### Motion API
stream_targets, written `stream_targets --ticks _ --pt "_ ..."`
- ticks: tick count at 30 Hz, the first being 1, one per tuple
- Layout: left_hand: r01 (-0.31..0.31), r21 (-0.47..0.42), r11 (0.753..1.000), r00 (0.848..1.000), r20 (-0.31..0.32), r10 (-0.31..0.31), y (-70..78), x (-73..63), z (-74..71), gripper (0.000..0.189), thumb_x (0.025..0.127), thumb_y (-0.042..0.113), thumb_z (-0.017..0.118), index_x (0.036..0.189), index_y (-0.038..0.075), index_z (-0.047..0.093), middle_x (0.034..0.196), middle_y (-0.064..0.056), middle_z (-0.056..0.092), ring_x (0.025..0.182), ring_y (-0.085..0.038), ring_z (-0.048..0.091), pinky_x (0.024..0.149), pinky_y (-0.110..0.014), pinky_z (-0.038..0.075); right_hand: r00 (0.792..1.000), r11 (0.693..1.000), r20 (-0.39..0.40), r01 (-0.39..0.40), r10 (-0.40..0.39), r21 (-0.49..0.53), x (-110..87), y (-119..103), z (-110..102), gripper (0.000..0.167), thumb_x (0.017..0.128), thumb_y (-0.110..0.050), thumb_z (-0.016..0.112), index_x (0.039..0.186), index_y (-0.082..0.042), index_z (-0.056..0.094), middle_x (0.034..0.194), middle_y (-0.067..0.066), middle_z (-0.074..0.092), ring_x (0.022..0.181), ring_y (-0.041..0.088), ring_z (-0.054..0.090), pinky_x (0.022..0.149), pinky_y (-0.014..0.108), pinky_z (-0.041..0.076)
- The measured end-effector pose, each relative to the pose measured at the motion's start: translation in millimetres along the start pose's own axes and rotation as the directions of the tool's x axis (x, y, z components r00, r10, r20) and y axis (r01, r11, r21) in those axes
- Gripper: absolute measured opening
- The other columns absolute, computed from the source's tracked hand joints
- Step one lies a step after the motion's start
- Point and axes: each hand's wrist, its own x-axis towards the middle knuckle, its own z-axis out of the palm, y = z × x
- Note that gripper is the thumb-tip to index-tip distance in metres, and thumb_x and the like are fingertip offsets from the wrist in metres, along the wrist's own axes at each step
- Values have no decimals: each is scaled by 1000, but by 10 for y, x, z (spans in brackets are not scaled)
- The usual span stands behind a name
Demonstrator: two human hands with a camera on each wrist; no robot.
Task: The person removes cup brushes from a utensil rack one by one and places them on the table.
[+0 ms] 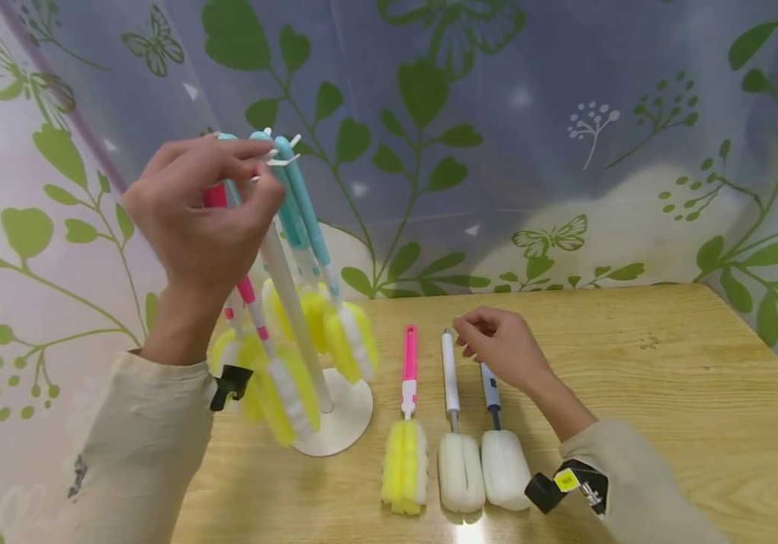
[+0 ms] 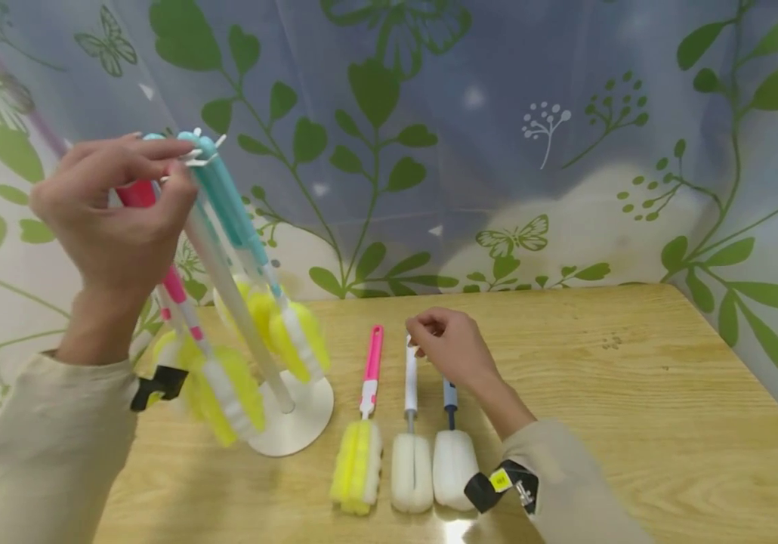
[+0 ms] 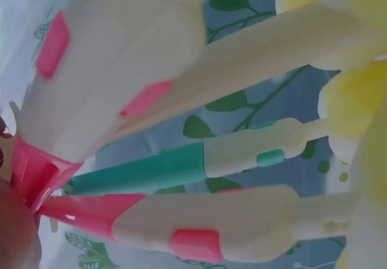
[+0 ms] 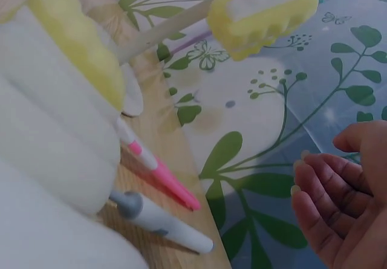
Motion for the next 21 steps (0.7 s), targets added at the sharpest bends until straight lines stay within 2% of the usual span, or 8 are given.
stream_targets --ticks 5,8,12,14,16,21 --pt "28 -88 996 999 34 -25 15 16 -53 27 70 15 55 52 -5 57 70 -12 70 60 -36 52 81 -35 50 999 999 21 41 -41 29 49 -114 76 32 94 -35 57 106 -7 66 88 9 67 75 23 65 68 37 54" --pt "51 -150 987 997 62 -42 9 20 -78 28 71 15 55 53 -6 57 70 -16 70 63 -25 55 83 -39 50 997 996 33 73 -75 49 71 -204 109 30 94 -35 57 107 -8 66 88 7 66 75 22 65 68 38 54" --pt "110 -257 960 992 95 -89 -9 31 -121 29 71 15 54 57 -10 54 67 -17 68 69 -9 64 86 -41 48 989 988 59 134 -138 73 96 -315 160 28 95 -32 57 108 -9 66 90 5 67 76 20 64 67 36 54" --pt "135 -289 948 989 104 -109 -7 37 -139 28 71 14 53 60 -12 56 67 -15 68 71 -8 67 88 -41 47 982 982 77 165 -172 94 105 -364 191 28 95 -30 58 110 -8 65 92 5 67 77 21 64 67 36 54" --pt "154 -307 939 986 113 -125 12 42 -148 28 72 13 53 63 -13 58 67 -13 68 72 -10 69 90 -40 45 977 976 88 187 -197 112 114 -413 226 27 95 -29 58 110 -8 65 93 6 67 79 22 64 68 36 54" --pt "162 -276 947 981 151 -124 132 67 -153 28 75 12 53 69 -12 66 76 -14 71 80 -9 65 98 -39 37 966 959 69 235 -248 157 125 -588 325 25 95 -28 58 111 -11 64 94 4 67 83 21 65 70 39 54"
